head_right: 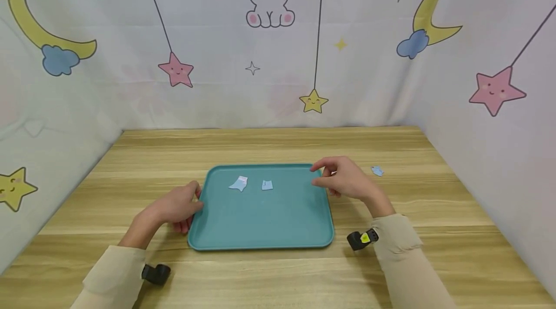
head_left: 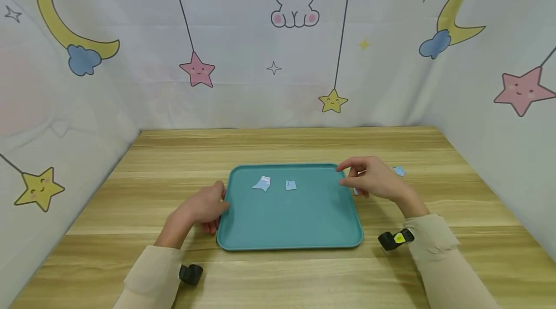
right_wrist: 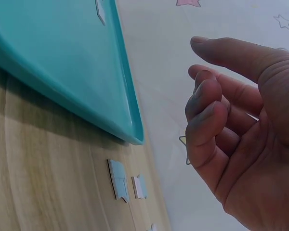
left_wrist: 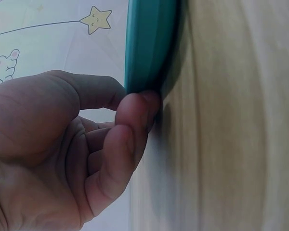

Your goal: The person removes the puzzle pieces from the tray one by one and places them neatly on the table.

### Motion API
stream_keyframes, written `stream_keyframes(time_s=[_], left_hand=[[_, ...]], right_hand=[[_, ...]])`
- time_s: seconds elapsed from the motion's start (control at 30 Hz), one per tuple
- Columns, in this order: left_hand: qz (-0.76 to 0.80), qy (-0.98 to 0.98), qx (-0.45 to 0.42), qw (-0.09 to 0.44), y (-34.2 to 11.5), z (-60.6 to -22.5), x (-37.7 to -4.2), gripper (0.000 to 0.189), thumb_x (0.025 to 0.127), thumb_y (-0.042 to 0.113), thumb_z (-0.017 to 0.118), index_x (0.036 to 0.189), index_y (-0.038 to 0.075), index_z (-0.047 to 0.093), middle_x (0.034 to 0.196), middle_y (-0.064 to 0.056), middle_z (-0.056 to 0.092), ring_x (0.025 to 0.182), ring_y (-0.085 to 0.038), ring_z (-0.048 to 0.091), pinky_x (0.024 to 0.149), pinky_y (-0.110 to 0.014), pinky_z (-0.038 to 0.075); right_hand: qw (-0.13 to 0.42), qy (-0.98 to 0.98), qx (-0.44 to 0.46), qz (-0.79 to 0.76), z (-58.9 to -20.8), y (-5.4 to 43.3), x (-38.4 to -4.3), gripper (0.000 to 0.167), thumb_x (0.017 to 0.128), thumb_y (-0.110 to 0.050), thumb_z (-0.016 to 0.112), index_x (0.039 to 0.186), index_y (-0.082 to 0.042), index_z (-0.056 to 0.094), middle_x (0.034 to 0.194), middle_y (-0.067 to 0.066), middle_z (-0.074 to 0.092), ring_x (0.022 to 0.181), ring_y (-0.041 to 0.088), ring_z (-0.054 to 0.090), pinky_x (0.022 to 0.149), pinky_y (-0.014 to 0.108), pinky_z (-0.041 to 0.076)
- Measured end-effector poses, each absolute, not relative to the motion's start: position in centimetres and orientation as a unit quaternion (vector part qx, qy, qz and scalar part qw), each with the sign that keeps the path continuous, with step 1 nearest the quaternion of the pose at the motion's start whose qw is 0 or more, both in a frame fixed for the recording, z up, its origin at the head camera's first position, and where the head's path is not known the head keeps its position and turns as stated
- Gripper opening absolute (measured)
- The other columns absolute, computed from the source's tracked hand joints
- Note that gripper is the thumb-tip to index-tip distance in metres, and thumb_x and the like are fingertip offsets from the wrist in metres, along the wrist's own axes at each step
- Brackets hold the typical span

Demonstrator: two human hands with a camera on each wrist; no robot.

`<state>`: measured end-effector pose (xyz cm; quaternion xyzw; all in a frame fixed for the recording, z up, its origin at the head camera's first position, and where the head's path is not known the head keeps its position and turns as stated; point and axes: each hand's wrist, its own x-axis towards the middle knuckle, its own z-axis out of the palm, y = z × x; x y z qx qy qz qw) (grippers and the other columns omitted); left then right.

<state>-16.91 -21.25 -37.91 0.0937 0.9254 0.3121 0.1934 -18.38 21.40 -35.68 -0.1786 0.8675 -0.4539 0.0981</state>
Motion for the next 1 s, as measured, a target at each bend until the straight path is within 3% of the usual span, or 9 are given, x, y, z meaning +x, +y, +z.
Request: stream_keyframes(time_s=[0.27, 1.0], left_hand=[[0.309, 0.927, 0.093, 0.192, -21.3, -38.0, -16.9, 0.007, 0.104, 0.007, 0.051, 0.105, 0.002, 0.047, 0.06, -0.014, 0.064, 0.043, -0.018, 0.062, 0.043, -0.031, 0.055], [0.313, 0.925, 0.094, 0.195, -21.1, -37.7, -16.8, 0.005, 0.104, 0.006, 0.049, 0.103, 0.002, 0.048, 0.059, -0.015, 0.064, 0.042, -0.017, 0.062, 0.042, -0.031, 0.055]], right_hand=[[0.099, 0.863, -0.19, -0.457, -35.7, 20.5, -18.8, 0.039, 0.097, -0.016, 0.076, 0.13, 0.003, 0.067, 0.081, 0.021, 0.061, 0.052, 0.016, 0.052, 0.05, 0.034, 0.049], [0.124, 0.866, -0.191, -0.446, -36.6, 17.0, -20.2, 0.038, 0.097, -0.018, 0.076, 0.129, 0.002, 0.069, 0.065, 0.002, 0.058, 0.049, 0.014, 0.051, 0.049, 0.034, 0.048]])
